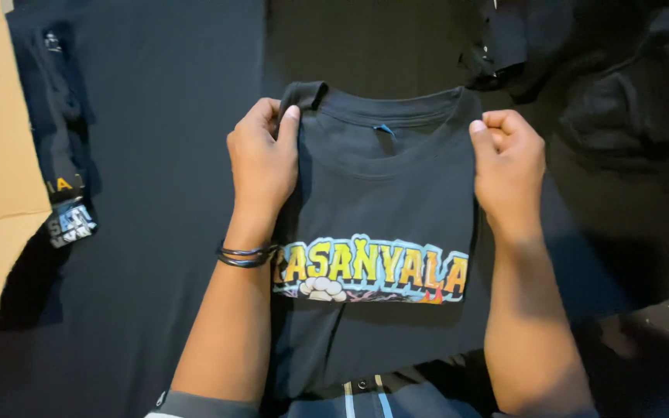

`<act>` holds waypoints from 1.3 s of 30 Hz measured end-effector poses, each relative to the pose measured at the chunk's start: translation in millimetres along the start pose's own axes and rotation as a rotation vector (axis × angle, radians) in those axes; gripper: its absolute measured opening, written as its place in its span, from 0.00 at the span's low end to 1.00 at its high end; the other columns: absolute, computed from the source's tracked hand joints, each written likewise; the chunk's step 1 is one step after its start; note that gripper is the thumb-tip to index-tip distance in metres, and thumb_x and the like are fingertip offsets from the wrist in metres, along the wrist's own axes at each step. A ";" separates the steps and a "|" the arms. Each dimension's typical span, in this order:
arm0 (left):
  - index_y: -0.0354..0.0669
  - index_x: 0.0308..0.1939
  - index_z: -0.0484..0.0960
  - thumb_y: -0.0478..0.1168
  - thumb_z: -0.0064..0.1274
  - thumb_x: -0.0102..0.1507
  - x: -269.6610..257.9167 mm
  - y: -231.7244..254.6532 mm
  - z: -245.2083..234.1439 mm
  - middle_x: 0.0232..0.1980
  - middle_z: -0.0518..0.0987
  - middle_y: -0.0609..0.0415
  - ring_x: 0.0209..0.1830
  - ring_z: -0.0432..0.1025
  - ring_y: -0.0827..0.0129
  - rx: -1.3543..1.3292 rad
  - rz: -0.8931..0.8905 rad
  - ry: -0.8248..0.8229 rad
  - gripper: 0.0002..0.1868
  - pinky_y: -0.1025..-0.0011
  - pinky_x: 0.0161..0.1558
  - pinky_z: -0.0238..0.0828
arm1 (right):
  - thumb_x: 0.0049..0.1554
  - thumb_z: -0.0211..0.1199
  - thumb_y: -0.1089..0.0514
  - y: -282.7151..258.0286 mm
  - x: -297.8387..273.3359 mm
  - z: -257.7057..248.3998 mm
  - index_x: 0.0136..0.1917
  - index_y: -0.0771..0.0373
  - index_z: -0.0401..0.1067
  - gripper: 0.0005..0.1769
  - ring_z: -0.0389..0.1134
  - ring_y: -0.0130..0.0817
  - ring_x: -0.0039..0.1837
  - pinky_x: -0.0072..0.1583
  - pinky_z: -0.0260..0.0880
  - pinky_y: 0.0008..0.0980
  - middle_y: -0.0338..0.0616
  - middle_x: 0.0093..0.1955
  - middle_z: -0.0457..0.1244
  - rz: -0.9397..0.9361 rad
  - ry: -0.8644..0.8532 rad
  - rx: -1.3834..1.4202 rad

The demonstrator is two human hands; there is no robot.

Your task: Folding a t-shirt using a cardboard template and attaching a brand tag to the collar

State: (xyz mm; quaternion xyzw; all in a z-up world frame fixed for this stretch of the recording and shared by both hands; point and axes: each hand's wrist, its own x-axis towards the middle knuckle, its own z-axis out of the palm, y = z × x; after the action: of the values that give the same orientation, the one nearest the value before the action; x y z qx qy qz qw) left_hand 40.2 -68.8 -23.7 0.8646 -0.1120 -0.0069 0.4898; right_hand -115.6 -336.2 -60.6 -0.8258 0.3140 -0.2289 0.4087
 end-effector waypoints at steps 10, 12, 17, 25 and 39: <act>0.44 0.56 0.77 0.40 0.71 0.60 -5.4 6.6 1.3 0.44 0.75 0.52 0.45 0.73 0.49 0.518 0.387 0.205 0.24 0.51 0.40 0.70 | 0.64 0.67 0.56 -8.7 1.1 -12.8 0.51 0.49 0.77 0.01 0.63 0.33 0.33 0.55 0.60 0.30 0.27 0.26 0.61 -0.076 -0.031 -0.216; 0.47 0.54 0.80 0.40 0.69 0.60 -2.6 -4.5 2.4 0.46 0.73 0.53 0.47 0.69 0.49 0.541 0.358 0.192 0.20 0.52 0.41 0.67 | 0.64 0.63 0.62 -2.7 2.8 -14.9 0.51 0.55 0.75 0.03 0.65 0.35 0.39 0.50 0.62 0.34 0.35 0.35 0.66 -0.120 -0.006 -0.182; 0.50 0.57 0.80 0.39 0.65 0.65 0.7 -9.0 2.8 0.49 0.75 0.57 0.51 0.70 0.55 0.448 0.402 0.181 0.17 0.58 0.46 0.63 | 0.59 0.64 0.72 7.2 3.7 -17.3 0.52 0.62 0.75 0.10 0.67 0.52 0.47 0.55 0.65 0.48 0.48 0.44 0.63 -0.347 0.076 -0.184; 0.51 0.56 0.85 0.43 0.53 0.68 2.4 -15.7 -3.8 0.58 0.80 0.57 0.60 0.69 0.59 0.305 0.378 0.104 0.13 0.54 0.55 0.59 | 0.67 0.51 0.62 3.8 1.4 -41.7 0.64 0.69 0.70 0.14 0.61 0.53 0.64 0.66 0.57 0.46 0.55 0.63 0.64 -0.532 -0.128 -0.233; 0.51 0.79 0.63 0.55 0.45 0.74 -36.2 22.6 -15.6 0.82 0.59 0.48 0.83 0.49 0.54 0.506 0.570 -0.349 0.31 0.47 0.74 0.47 | 0.72 0.45 0.55 -32.2 -18.6 -10.8 0.81 0.72 0.50 0.29 0.52 0.56 0.81 0.79 0.47 0.48 0.65 0.81 0.50 -0.457 -0.291 -0.245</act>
State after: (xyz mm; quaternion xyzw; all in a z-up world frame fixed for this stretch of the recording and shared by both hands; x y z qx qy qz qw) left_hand 2.6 -59.6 0.0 0.8779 -0.4261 0.0101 0.2181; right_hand -124.7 -313.7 -30.4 -0.9425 0.0833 -0.1543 0.2845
